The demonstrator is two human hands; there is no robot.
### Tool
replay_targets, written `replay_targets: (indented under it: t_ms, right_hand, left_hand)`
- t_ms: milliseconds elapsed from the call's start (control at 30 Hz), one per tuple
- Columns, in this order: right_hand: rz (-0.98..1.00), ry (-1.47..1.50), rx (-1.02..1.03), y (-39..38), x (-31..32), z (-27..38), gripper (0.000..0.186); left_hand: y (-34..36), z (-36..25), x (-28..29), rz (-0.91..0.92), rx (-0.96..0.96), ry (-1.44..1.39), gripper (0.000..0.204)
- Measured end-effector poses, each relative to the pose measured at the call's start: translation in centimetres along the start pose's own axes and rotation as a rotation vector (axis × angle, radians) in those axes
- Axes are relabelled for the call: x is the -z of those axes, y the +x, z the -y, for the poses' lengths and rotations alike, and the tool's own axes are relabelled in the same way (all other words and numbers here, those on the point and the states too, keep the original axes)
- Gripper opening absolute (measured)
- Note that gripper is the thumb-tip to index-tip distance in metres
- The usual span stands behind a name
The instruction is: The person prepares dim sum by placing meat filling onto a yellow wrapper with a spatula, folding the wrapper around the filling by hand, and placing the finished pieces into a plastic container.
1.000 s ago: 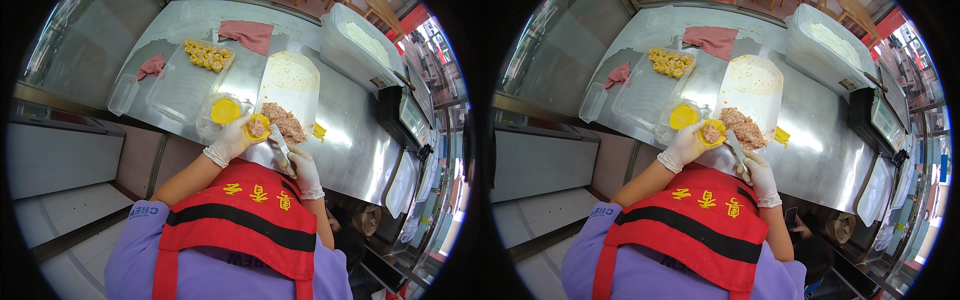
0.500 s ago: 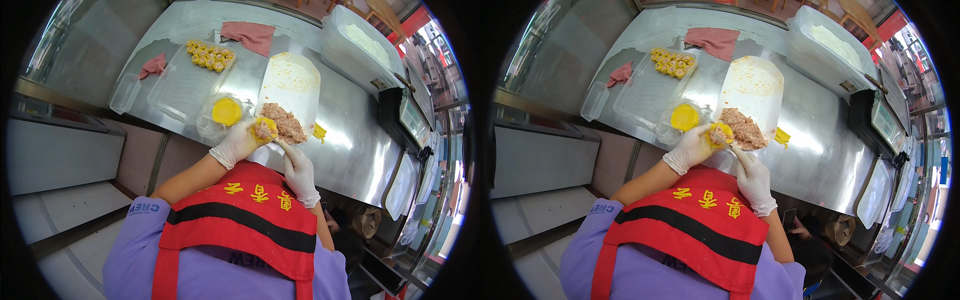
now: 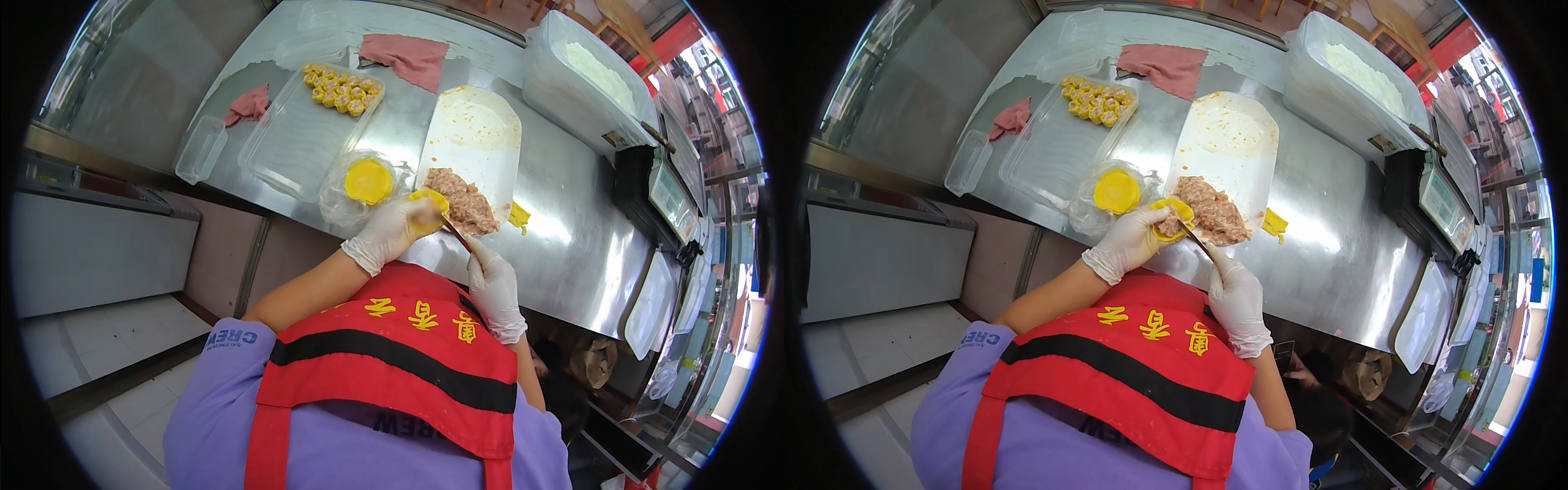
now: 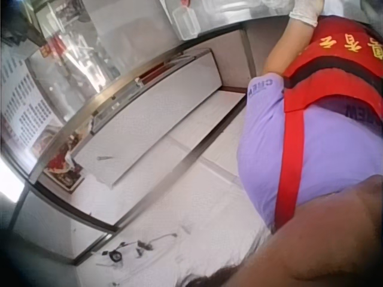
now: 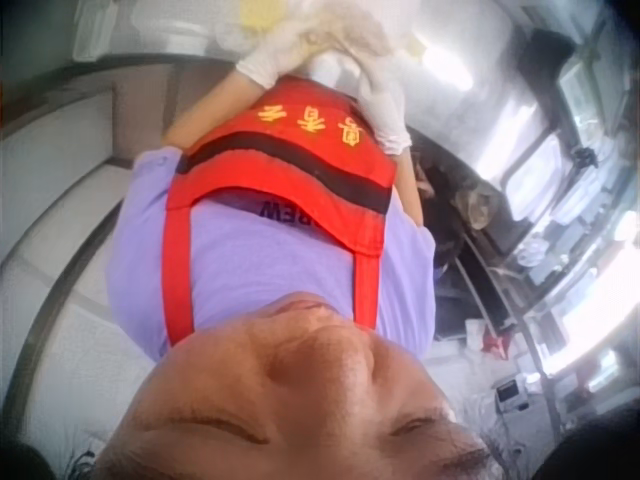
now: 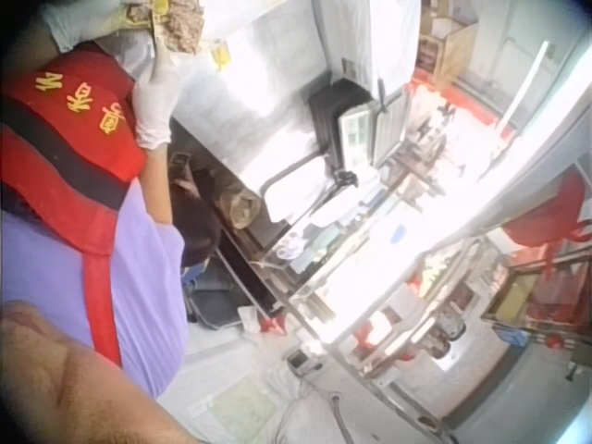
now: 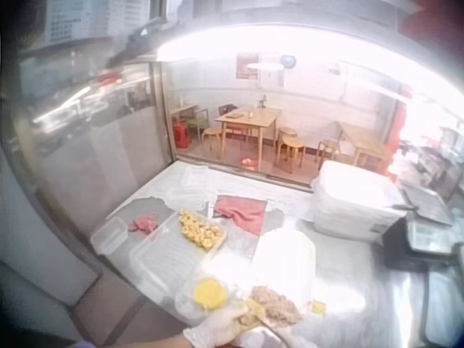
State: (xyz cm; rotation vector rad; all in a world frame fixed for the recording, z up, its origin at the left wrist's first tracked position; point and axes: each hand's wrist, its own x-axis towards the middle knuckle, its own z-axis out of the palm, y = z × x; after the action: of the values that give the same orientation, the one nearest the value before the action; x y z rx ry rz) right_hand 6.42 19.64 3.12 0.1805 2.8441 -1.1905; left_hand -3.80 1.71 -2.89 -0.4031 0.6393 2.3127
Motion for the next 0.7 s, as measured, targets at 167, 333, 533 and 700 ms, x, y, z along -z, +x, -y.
replay_targets:
  t_ms: [167,333,533,700]
  right_hand:
    - [-0.043,0.180,-0.003,0.4,0.5,-0.4,0.028]
    - [-0.045,-0.147,0.149,0.1,0.7,-0.5,0.029]
    - [0.021,0.206,-0.055,0.2,0.9,-0.3,0.030]
    - [-0.030,0.000,0.117,0.0,0.7,-0.6,0.028]
  left_hand:
    - [-0.5,0.0,0.3,0.018,0.008,-0.020,0.032]
    - [-0.2,-0.2,0.5,-0.054,0.021,-0.029,0.028]
    - [-0.7,-0.1,-0.4,-0.088,0.019,0.076,0.025]
    - [-0.4,0.1,0.5,-0.065,0.024,0.195,0.025]
